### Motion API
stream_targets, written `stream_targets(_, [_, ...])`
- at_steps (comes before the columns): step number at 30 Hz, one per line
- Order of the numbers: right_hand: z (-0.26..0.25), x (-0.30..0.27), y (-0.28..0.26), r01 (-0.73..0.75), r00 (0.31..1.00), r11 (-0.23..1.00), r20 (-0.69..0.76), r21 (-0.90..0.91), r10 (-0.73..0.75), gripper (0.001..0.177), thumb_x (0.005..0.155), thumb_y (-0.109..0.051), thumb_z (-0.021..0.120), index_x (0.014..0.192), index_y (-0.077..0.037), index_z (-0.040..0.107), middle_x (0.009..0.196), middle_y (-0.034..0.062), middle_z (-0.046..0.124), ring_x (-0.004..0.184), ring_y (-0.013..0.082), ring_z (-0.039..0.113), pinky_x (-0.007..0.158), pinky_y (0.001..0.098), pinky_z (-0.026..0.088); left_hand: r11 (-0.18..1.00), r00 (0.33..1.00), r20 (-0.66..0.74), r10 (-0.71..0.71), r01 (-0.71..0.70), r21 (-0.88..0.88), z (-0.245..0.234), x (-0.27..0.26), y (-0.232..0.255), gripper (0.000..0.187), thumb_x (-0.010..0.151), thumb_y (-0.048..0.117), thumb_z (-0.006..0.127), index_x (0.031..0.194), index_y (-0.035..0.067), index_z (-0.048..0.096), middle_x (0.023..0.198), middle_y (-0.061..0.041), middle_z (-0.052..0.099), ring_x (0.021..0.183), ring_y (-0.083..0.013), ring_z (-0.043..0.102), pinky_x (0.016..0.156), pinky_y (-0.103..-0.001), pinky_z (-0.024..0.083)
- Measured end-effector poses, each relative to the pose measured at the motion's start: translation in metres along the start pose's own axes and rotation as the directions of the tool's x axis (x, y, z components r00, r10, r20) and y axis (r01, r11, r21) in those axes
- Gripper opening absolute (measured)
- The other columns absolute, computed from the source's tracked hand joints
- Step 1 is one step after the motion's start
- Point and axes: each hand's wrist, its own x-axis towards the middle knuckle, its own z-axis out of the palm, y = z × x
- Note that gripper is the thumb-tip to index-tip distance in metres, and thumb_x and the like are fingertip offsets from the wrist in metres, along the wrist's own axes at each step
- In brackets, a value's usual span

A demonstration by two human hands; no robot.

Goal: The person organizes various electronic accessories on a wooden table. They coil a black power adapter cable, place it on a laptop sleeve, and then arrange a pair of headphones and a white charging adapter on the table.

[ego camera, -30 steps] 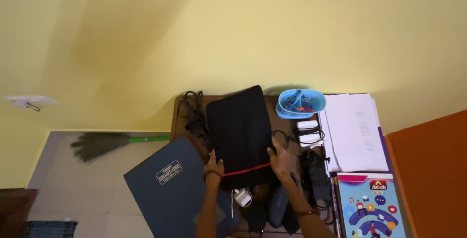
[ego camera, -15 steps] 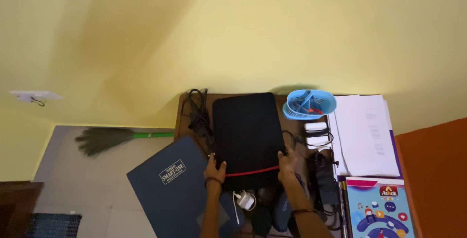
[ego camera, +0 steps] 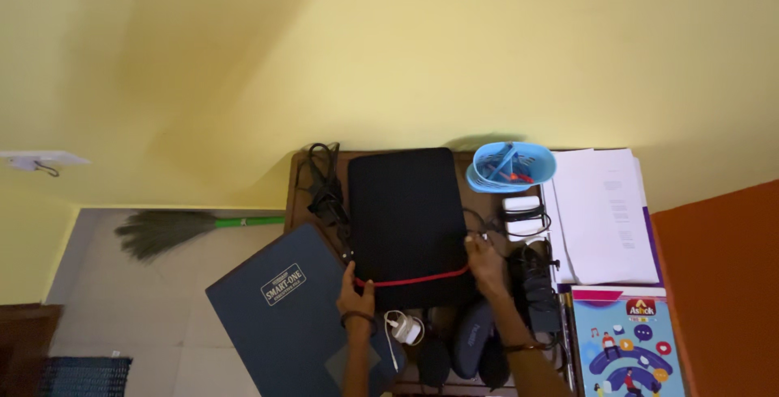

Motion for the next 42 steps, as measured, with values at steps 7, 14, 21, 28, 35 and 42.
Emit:
stream_targets(7, [-0.059,-0.021,-0.022,0.203,0.97,0.935,-0.068,-0.292,-0.232,0.045,0.085,-0.024,0.069,0.13,-0.028,0.068,0.121,0.0144,0.069,0.094,0.0403,0.071,0.077,0.0517,0.057,0.975,0.97,-0.143,0.197,-0.209,-0.078,0.013,-0.009,-0.053,0.052,0.089,0.008,0.071,0.14,0.012,0.06,0.138,-0.015,0.067,0.127,-0.0283,0.066,0.109,-0.041,0.053])
stream_targets(14, [-0.04,-0.027,0.006,0.288,0.95,0.698,0.102,-0.656,-0.296,0.04,0.086,-0.027,0.067,0.124,-0.016,0.064,0.099,0.0142,0.072,0.081,0.0362,0.075,0.069,0.0478,0.061,0.936,0.995,-0.093,-0.042,0.006,-0.353,0.027,-0.066,-0.061,0.075,0.079,0.003,0.071,0.147,0.004,0.04,0.121,-0.019,0.065,0.103,-0.0299,0.069,0.089,-0.041,0.057])
stream_targets(21, [-0.067,-0.042,0.009,0.19,0.957,0.876,-0.117,-0.444,-0.267,0.027,0.091,-0.038,0.065,0.104,-0.015,0.072,0.089,0.0129,0.076,0.082,0.0379,0.074,0.071,0.0508,0.058,0.995,0.992,0.072,-0.1,0.098,0.025,0.029,-0.09,-0.063,0.049,0.081,0.015,0.081,0.127,0.009,0.065,0.117,-0.014,0.065,0.096,-0.0247,0.073,0.087,-0.036,0.059])
stream_targets(28, [-0.145,-0.078,-0.006,0.188,0.973,0.961,-0.172,0.202,-0.155,0.026,0.084,-0.028,0.081,0.103,-0.011,0.076,0.092,0.0117,0.076,0.081,0.0263,0.073,0.07,0.041,0.057,0.992,0.998,0.037,-0.041,0.036,0.12,0.04,-0.087,-0.08,0.047,0.08,0.01,0.077,0.126,0.011,0.067,0.113,-0.013,0.063,0.1,-0.0274,0.069,0.086,-0.038,0.058])
stream_targets(35, [-0.191,-0.123,0.009,0.069,0.993,0.887,0.052,0.456,-0.104,0.018,0.084,-0.026,0.08,0.099,-0.015,0.081,0.092,0.0027,0.079,0.08,0.0161,0.068,0.071,0.0316,0.057,0.996,0.992,0.119,0.046,-0.055,0.073,0.046,-0.111,-0.011,0.054,0.089,0.027,0.073,0.139,0.013,0.058,0.13,-0.012,0.06,0.115,-0.0266,0.065,0.098,-0.039,0.053])
stream_targets(42, [-0.193,-0.194,-0.025,0.328,0.924,0.92,0.129,0.215,-0.359,0.015,0.078,-0.017,0.083,0.091,-0.011,0.081,0.089,0.0041,0.078,0.081,0.0166,0.076,0.072,0.0317,0.059,0.593,0.739,0.674,-0.016,0.549,-0.589,0.085,-0.129,0.066,0.064,0.094,0.032,0.061,0.15,0.025,0.031,0.14,-0.009,0.06,0.118,-0.0211,0.066,0.091,-0.04,0.054])
